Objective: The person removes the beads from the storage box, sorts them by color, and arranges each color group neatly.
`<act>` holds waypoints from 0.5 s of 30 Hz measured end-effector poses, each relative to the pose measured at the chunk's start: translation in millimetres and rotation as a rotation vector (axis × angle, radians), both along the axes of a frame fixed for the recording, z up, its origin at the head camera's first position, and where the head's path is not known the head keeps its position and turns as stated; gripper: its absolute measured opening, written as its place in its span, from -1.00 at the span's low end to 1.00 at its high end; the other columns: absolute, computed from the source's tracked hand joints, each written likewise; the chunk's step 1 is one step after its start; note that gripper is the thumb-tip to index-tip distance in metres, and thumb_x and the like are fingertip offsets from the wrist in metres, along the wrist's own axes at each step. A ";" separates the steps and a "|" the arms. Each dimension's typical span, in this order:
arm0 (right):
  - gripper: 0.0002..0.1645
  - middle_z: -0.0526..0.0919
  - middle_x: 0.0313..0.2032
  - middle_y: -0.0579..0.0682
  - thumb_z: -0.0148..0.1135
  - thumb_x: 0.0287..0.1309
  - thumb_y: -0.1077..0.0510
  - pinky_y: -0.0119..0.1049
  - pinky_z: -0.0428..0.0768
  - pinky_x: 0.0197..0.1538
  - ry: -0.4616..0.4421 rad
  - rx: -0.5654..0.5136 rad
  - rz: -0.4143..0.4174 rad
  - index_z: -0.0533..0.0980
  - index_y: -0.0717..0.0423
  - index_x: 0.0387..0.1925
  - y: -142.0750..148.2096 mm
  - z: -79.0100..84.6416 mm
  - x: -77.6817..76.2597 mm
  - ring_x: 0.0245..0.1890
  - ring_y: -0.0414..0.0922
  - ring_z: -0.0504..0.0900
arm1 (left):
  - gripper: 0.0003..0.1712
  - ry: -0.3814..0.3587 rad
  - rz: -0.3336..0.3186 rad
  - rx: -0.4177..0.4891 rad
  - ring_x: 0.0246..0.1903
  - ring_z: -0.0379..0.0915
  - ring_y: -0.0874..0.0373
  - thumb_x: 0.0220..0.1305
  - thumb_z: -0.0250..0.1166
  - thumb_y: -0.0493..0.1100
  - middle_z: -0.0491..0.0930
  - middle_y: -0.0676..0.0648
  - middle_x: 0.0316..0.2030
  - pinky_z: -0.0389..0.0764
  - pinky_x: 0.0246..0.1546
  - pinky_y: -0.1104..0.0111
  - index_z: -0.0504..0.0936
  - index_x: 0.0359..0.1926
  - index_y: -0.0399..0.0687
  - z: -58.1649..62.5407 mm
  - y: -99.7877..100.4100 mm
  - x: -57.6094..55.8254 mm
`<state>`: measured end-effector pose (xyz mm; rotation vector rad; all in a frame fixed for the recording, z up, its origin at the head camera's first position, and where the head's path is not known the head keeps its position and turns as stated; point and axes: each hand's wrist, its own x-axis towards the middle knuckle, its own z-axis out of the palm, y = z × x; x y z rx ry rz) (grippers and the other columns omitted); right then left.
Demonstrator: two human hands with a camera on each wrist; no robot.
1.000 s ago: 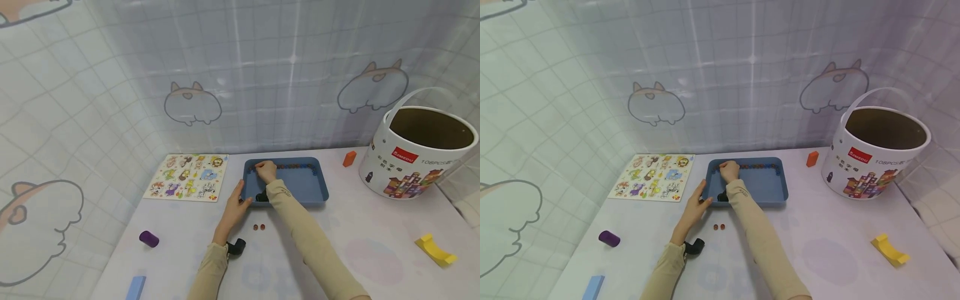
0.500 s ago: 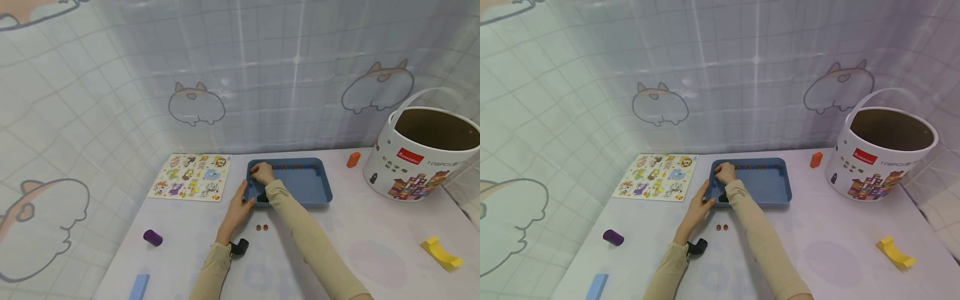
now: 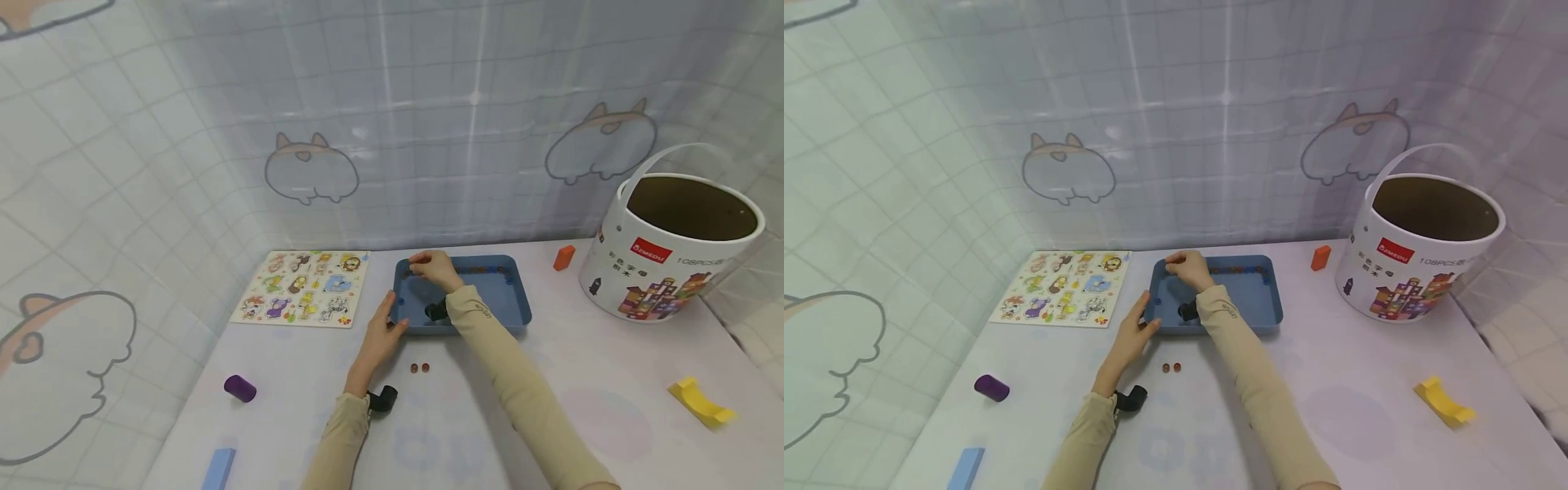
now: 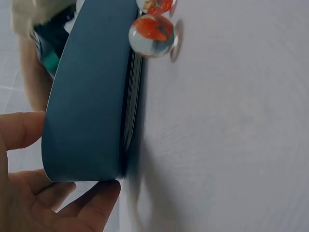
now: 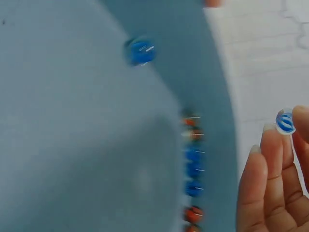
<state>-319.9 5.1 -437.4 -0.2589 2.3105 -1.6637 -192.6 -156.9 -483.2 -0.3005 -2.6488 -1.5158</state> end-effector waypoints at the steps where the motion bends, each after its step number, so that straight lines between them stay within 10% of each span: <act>1: -0.62 0.59 0.08 0.18 0.18 0.32 0.16 -0.05 0.58 0.18 -0.001 -0.028 0.004 0.53 0.21 0.11 3.7 3.2 1.2 0.07 0.11 0.60 | -0.24 -0.001 0.002 -0.001 0.43 0.02 -0.30 0.40 0.16 -0.19 -0.02 -0.33 0.49 0.42 0.23 -0.09 0.04 0.46 -0.37 0.5 -0.6 -0.2; 15: -0.62 0.51 0.16 0.33 0.18 0.32 0.17 0.14 0.47 0.25 0.017 -0.228 0.127 0.49 0.21 0.12 39.9 23.7 65.7 0.07 0.14 0.57 | -0.22 -0.038 0.026 0.018 0.44 0.00 -0.27 0.37 0.17 -0.22 -0.05 -0.30 0.50 0.39 0.28 -0.04 0.02 0.48 -0.32 -0.7 2.3 -1.6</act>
